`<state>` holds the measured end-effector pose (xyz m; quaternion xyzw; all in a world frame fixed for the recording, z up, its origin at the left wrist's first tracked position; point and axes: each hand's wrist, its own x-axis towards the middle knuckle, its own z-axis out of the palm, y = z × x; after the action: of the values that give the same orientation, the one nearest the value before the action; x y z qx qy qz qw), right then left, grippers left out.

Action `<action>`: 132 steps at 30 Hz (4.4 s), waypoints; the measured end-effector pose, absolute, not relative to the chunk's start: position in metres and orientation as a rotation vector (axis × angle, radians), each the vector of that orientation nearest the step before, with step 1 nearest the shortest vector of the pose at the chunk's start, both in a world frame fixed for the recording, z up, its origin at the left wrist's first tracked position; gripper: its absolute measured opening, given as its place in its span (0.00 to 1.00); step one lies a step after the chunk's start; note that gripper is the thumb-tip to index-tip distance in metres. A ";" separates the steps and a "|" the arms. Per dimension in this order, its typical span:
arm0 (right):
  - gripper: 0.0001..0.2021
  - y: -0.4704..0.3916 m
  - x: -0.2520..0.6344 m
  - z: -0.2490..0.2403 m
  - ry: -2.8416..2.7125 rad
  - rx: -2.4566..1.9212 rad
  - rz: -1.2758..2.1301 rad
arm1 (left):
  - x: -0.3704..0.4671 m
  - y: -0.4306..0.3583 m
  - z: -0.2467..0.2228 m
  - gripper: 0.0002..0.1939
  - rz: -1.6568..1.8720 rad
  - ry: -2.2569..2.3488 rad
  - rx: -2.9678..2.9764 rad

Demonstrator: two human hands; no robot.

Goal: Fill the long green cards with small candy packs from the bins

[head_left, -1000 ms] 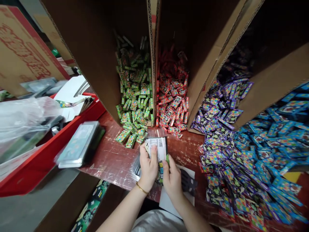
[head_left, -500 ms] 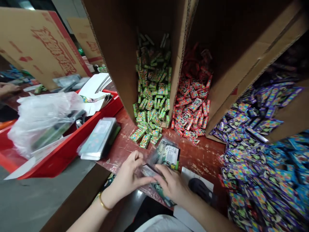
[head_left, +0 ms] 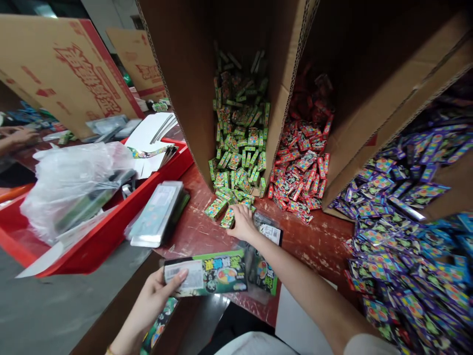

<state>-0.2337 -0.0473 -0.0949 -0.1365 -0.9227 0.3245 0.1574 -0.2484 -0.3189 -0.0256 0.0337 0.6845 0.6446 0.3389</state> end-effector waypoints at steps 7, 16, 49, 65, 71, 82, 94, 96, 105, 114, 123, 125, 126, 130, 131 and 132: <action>0.31 -0.012 -0.120 -0.054 -2.047 -0.330 1.090 | -0.259 -0.289 -0.046 0.22 1.875 1.681 -0.114; 0.38 0.005 -0.008 -0.026 -2.178 -0.477 1.364 | -0.217 -0.183 -0.035 0.20 1.680 1.531 0.146; 0.18 0.112 -0.076 -0.073 -2.082 -0.669 0.958 | -0.238 -0.182 -0.045 0.22 1.709 1.734 0.095; 0.10 0.041 -0.022 -0.072 -1.721 -0.718 1.204 | -0.197 -0.135 -0.053 0.21 1.632 1.563 0.289; 0.12 0.015 -0.022 -0.081 -1.359 -0.741 1.349 | -0.191 -0.127 -0.051 0.23 1.600 1.590 0.297; 0.14 0.158 -0.039 -0.040 -1.732 -1.043 0.622 | -0.200 -0.117 -0.036 0.25 1.532 1.662 0.327; 0.21 0.125 0.029 -0.059 -1.175 -1.039 1.325 | -0.203 -0.111 -0.046 0.23 1.626 1.617 0.110; 0.19 0.102 0.039 -0.065 -1.099 -1.054 1.286 | -0.196 -0.106 -0.051 0.22 1.616 1.611 0.138; 0.23 0.089 0.074 -0.025 -1.590 -0.821 1.541 | -0.193 -0.114 -0.047 0.23 1.605 1.559 0.277; 0.12 0.077 0.049 -0.020 -1.875 -0.780 1.535 | -0.175 -0.113 -0.042 0.23 1.597 1.513 0.338; 0.13 0.046 0.041 -0.047 -1.558 -0.938 1.509 | -0.169 -0.111 -0.038 0.24 1.554 1.554 0.286; 0.13 0.041 0.037 -0.054 -1.521 -0.978 1.311 | -0.169 -0.108 -0.036 0.25 1.560 1.591 0.268; 0.13 0.038 0.035 -0.057 -1.520 -0.989 1.244 | -0.169 -0.106 -0.035 0.26 1.552 1.620 0.259; 0.19 0.028 0.029 -0.061 -1.337 -0.924 1.572 | -0.164 -0.098 -0.030 0.29 1.468 1.807 0.432; 0.21 0.027 0.029 -0.061 -1.249 -0.881 1.692 | -0.163 -0.096 -0.027 0.30 1.444 1.892 0.559; 0.23 0.027 0.029 -0.059 -1.170 -0.840 1.770 | -0.163 -0.094 -0.023 0.31 1.427 1.987 0.696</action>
<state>0.0288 0.0268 -0.0595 -0.3348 -0.4660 0.7052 0.4165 -0.1625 -0.0942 -0.0231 0.2615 0.7466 0.5362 0.2945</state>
